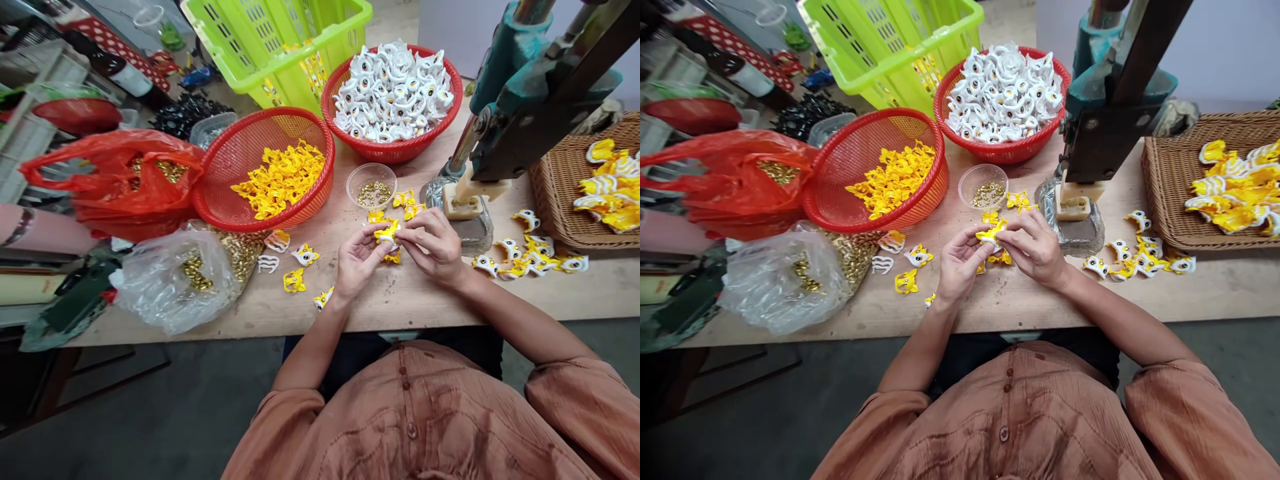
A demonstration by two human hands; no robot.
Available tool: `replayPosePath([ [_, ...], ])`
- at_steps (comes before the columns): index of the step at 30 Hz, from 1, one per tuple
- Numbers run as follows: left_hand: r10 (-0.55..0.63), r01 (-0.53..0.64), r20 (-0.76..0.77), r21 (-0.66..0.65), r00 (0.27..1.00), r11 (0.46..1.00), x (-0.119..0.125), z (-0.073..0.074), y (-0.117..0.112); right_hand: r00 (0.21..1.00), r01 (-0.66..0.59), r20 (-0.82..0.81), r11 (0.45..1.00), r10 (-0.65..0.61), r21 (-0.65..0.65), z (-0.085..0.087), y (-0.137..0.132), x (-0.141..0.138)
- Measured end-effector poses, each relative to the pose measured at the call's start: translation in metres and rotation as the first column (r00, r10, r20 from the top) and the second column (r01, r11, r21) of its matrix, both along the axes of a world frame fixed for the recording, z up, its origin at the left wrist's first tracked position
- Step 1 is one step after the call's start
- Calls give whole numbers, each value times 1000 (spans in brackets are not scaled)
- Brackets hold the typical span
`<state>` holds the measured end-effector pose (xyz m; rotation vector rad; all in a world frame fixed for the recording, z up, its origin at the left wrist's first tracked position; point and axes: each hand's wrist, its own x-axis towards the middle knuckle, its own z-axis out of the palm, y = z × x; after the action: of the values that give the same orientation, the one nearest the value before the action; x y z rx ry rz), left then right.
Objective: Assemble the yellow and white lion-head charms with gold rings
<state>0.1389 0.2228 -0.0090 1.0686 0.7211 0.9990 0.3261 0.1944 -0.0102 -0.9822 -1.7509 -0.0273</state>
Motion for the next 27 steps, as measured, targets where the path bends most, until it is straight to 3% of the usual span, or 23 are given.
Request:
replayPosePath([
  [10, 18, -18, -84, 1, 996, 1000, 1, -2, -1, 995, 26, 101, 1000, -27, 16, -10, 0, 2],
  [13, 26, -21, -109, 53, 994, 998, 0, -2, -2, 995, 27, 95, 998, -32, 49, -12, 0, 1],
  [16, 44, -29, -132, 119, 990, 993, -1, -3, -1, 1000, -1, 25, 1000, 1, 13, -11, -1, -1],
  [19, 12, -3, -117, 84, 993, 996, -2, -2, -1, 977, -38, -215, 988, 5, -151, -8, -1, -6],
  [21, -13, 21, -106, 67, 994, 998, -2, -1, -1, 887, -155, -462, 940, -3, -303, -7, -1, -9],
  [23, -19, 29, -107, 92, 994, 995, -3, 0, -1, 743, -346, -669, 854, -4, -389, -6, 1, -11],
  [25, -19, 35, -116, 132, 993, 991, -4, 0, 0, 634, -488, -773, 769, -11, -411, -5, 2, -10],
  [27, -28, 48, -124, 163, 992, 985, -5, -1, 1, 600, -539, -799, 721, -33, -435, -4, 2, -9],
])
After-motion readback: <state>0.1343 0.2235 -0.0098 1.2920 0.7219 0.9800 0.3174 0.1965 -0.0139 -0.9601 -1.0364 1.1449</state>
